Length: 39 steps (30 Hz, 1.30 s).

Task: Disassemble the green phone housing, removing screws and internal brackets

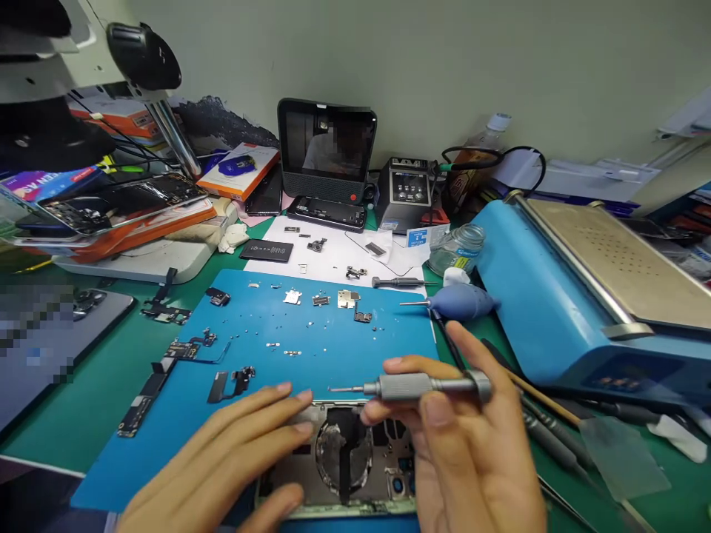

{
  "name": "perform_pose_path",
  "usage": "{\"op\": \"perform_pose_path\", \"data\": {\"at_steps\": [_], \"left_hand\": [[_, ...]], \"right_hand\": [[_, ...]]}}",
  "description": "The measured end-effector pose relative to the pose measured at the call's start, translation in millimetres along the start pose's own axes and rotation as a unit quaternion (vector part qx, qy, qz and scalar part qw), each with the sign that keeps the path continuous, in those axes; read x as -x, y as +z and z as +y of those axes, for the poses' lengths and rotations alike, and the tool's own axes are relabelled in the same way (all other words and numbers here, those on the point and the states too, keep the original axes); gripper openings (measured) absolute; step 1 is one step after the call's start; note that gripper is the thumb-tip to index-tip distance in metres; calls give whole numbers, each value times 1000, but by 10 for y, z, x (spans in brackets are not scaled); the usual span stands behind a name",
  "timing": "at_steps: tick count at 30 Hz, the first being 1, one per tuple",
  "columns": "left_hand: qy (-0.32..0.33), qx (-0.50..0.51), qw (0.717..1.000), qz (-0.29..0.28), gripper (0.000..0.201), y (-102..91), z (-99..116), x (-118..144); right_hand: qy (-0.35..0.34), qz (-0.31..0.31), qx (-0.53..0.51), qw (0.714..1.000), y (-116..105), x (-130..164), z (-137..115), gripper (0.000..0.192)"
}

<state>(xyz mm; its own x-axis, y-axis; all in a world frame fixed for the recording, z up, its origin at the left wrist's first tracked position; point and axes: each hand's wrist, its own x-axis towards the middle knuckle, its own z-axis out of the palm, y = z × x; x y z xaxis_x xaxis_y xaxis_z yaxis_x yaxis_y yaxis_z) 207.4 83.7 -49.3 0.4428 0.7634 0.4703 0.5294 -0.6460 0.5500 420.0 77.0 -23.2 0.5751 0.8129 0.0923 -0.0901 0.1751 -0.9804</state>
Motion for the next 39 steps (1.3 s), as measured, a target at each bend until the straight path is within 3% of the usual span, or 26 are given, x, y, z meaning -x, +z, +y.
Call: {"op": "perform_pose_path", "data": {"at_steps": [3, 11, 23, 30, 39], "left_hand": [[34, 74, 997, 9, 40, -60, -26, -88], [-21, 334, 942, 38, 26, 85, 147, -302], [-7, 388, 921, 36, 27, 130, 75, -260], [2, 376, 926, 19, 25, 132, 50, -241], [7, 375, 927, 19, 30, 99, 48, -249]], "right_hand": [[83, -77, -46, 992, -32, 30, -71, 59], [120, -84, -76, 986, 7, 184, -31, 56], [144, -108, -65, 981, -32, 176, -25, 63], [187, -58, -70, 978, 64, 230, -106, 61], [196, -62, -79, 976, 97, 234, -157, 62]]}}
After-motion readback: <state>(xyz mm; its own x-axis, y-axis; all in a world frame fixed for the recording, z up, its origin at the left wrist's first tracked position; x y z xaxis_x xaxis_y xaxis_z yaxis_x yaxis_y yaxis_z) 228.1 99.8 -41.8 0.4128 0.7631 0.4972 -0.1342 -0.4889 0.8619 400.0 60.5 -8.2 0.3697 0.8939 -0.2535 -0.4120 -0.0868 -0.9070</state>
